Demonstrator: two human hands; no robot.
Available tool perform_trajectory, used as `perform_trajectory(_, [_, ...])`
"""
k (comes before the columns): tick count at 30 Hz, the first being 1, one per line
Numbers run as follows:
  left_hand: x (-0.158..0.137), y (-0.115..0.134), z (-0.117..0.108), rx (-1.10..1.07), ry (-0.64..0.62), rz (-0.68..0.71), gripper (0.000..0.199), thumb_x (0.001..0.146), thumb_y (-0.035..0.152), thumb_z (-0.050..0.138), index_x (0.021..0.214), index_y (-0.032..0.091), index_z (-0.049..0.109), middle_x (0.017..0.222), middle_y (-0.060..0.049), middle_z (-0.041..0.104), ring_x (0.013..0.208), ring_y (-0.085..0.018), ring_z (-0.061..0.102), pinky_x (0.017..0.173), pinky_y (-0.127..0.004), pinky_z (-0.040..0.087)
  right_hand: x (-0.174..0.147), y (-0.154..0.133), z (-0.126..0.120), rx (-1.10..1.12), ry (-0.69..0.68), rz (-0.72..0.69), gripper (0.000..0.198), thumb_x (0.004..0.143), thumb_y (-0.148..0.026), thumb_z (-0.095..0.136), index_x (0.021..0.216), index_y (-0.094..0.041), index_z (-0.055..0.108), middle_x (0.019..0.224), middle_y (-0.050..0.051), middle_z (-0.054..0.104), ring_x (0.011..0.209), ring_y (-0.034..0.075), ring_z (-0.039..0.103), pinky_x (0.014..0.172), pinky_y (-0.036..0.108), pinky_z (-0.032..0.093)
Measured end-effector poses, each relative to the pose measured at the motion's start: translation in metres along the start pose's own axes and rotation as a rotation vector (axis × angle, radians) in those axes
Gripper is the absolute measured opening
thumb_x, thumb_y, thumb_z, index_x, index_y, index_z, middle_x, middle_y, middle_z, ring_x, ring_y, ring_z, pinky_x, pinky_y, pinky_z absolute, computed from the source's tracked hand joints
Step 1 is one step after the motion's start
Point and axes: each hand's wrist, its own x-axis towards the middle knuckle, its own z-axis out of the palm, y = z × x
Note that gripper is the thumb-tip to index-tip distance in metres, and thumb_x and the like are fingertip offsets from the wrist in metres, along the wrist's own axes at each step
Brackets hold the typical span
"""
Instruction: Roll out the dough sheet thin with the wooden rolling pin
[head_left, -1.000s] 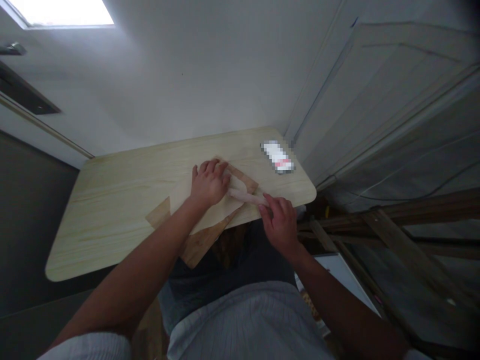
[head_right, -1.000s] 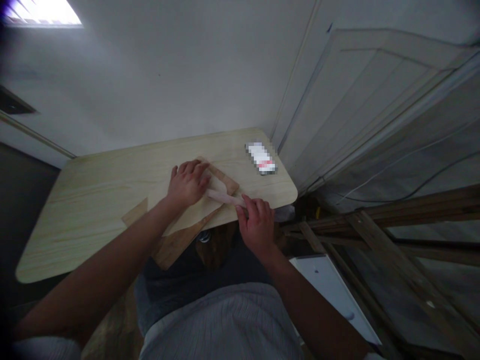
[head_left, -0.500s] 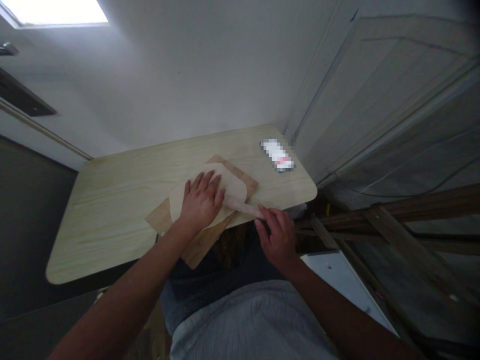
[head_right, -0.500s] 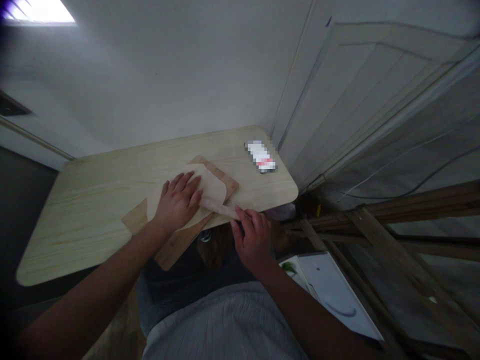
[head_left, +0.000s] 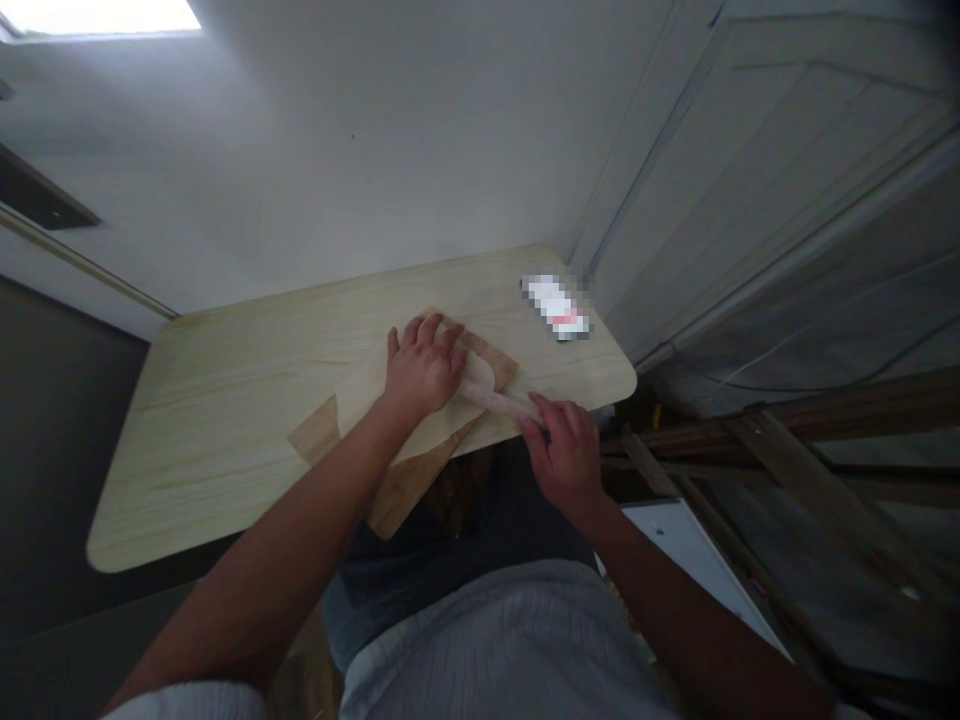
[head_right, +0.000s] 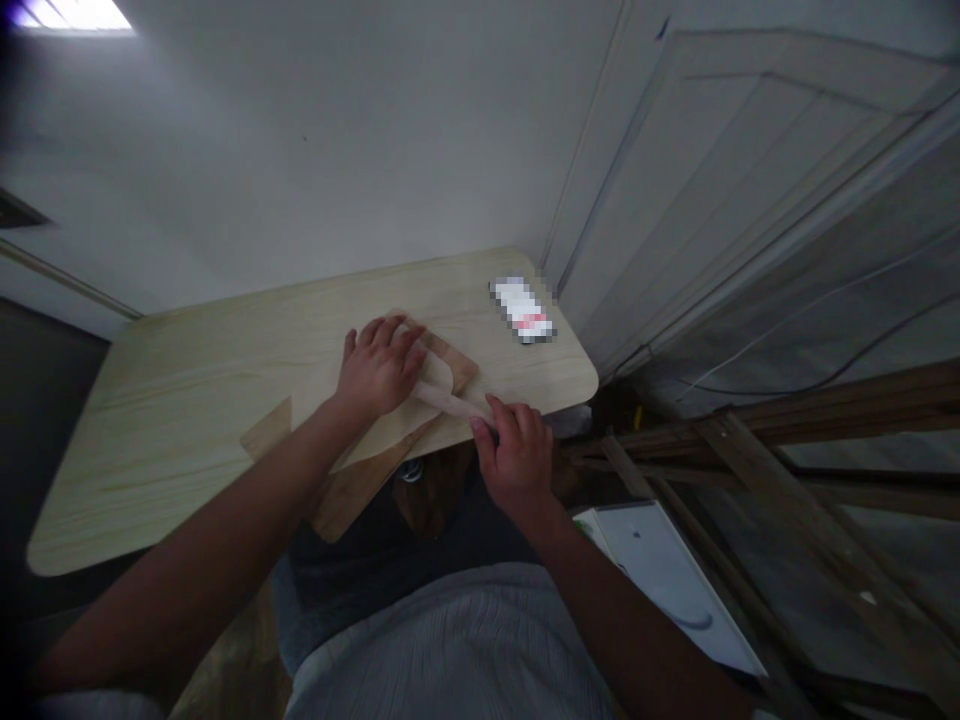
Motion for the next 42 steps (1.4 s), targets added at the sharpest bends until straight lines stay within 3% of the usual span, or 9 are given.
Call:
perform_trajectory(16, [0.068,0.014,0.017,0.006,-0.035,0.019,0.049,0.1,0.048,0.035,0.141,0.03,0.052,0.151,-0.009,0.049,0.138,-0.034,0.041,0.113,-0.066,0.026,0.046,0.026,0.005,-0.059,0.058,0.117,0.037,0.104,-0.042,0.042,0.113,-0.022,0.072,0.103,0.01,0.067,0.101,0.026,0.054,0.083,0.037,0.036])
perform_trajectory(29, [0.107,0.025,0.025,0.044,-0.024,-0.027,0.045,0.101,0.039,0.031,0.121,0.016,0.063,0.127,-0.018,0.06,0.119,-0.032,0.053,0.1,-0.05,0.039,0.065,0.042,0.011,-0.11,0.076,0.168,0.038,0.105,-0.037,0.039,0.101,-0.019,0.072,0.097,0.009,0.069,0.095,0.025,0.054,0.079,0.036,0.033])
perform_trajectory(35, [0.11,0.026,0.026,0.04,-0.017,-0.054,0.044,0.1,0.038,0.031,0.12,0.016,0.064,0.124,-0.018,0.062,0.118,-0.032,0.054,0.098,-0.047,0.041,0.064,0.043,0.01,-0.146,0.032,0.146,0.044,0.106,-0.037,0.035,0.099,-0.019,0.074,0.092,0.009,0.069,0.092,0.025,0.054,0.077,0.036,0.032])
perform_trajectory(42, [0.095,0.023,0.022,0.065,-0.038,-0.032,0.046,0.099,0.041,0.031,0.115,0.017,0.066,0.12,-0.018,0.063,0.113,-0.033,0.056,0.093,-0.048,0.043,0.05,0.034,0.003,-0.119,0.016,0.072,0.041,0.107,-0.039,0.036,0.112,-0.021,0.073,0.094,0.008,0.069,0.093,0.025,0.055,0.077,0.035,0.033])
